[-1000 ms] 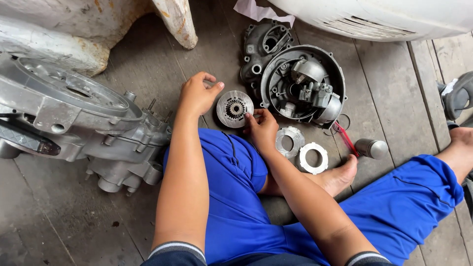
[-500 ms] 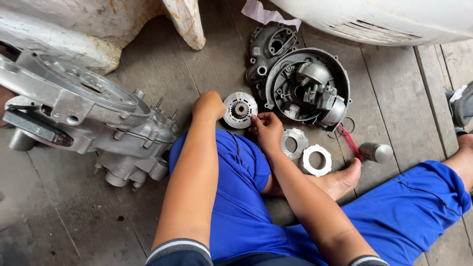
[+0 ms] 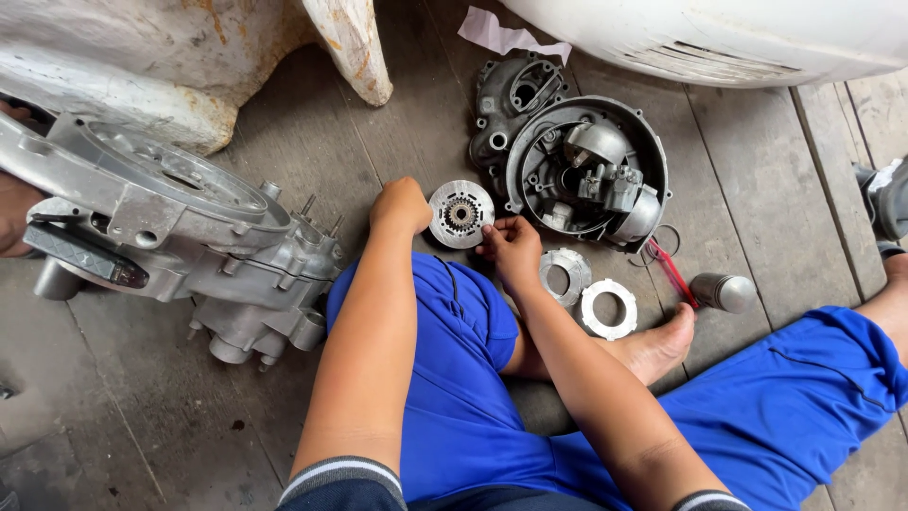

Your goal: Cleaning a piston and assembling a motorcycle clutch mechanism and gears into the engine casing.

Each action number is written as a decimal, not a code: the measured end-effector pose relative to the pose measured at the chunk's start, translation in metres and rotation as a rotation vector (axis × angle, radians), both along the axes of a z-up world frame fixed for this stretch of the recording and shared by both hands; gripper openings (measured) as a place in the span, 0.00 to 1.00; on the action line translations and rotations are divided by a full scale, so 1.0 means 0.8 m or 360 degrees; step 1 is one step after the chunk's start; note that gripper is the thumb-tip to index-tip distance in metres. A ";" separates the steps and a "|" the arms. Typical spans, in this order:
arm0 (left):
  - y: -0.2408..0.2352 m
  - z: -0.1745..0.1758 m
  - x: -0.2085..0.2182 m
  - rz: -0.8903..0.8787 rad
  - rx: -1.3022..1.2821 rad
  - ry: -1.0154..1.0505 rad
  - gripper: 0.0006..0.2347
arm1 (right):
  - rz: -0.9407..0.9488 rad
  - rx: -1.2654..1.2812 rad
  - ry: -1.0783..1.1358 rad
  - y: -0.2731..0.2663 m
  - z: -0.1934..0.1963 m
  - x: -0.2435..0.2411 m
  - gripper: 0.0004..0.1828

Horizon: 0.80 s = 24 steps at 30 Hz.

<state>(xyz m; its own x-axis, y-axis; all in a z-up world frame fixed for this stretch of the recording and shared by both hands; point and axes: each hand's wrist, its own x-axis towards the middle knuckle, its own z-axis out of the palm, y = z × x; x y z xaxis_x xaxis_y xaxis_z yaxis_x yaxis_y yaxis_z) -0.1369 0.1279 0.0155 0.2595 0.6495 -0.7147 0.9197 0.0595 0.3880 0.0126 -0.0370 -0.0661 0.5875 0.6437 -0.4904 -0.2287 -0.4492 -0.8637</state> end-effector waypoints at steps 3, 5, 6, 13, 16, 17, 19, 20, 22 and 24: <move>0.002 0.003 -0.001 0.0041 0.0004 -0.0010 0.14 | 0.0078 -0.0020 0.0059 -0.001 0.013 0.006 0.12; 0.001 0.007 -0.003 0.0091 0.0033 -0.0035 0.14 | 0.0164 -0.0027 0.0118 -0.008 0.021 0.013 0.17; 0.000 0.016 -0.003 0.0089 0.0039 -0.0036 0.14 | 0.0162 -0.0022 0.0117 -0.016 0.029 0.025 0.17; -0.008 -0.004 -0.008 -0.0035 0.0192 -0.0040 0.15 | 0.0604 -0.0213 -0.0648 -0.121 0.129 0.157 0.17; -0.031 0.052 0.009 -0.0269 0.0164 -0.0048 0.32 | 0.0744 -0.0449 -0.0954 -0.185 0.182 0.202 0.20; -0.040 0.077 0.018 -0.0413 0.0127 -0.0051 0.43 | 0.0715 -0.0427 -0.0972 -0.209 0.198 0.214 0.21; -0.046 0.023 0.032 -0.0553 0.0364 0.0088 0.51 | 0.0736 -0.0408 -0.0965 -0.232 0.231 0.215 0.23; -0.051 -0.005 0.037 -0.0686 0.0597 0.0220 0.59 | 0.0764 -0.0392 -0.0963 -0.245 0.248 0.215 0.26; -0.055 -0.017 0.040 -0.0796 0.0746 0.0310 0.59 | 0.0715 -0.0375 -0.1019 -0.276 0.221 0.223 0.25; -0.052 -0.025 0.045 -0.0899 0.0908 0.0397 0.60 | 0.0663 -0.0345 -0.1086 -0.294 0.195 0.234 0.24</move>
<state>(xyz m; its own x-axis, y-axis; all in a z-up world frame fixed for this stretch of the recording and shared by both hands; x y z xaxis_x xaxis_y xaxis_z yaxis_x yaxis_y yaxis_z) -0.1006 0.0865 -0.0043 0.5321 0.7486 -0.3955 0.8151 -0.5793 0.0002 0.2000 -0.2724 0.0897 0.5352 0.8066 -0.2510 0.5364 -0.5540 -0.6367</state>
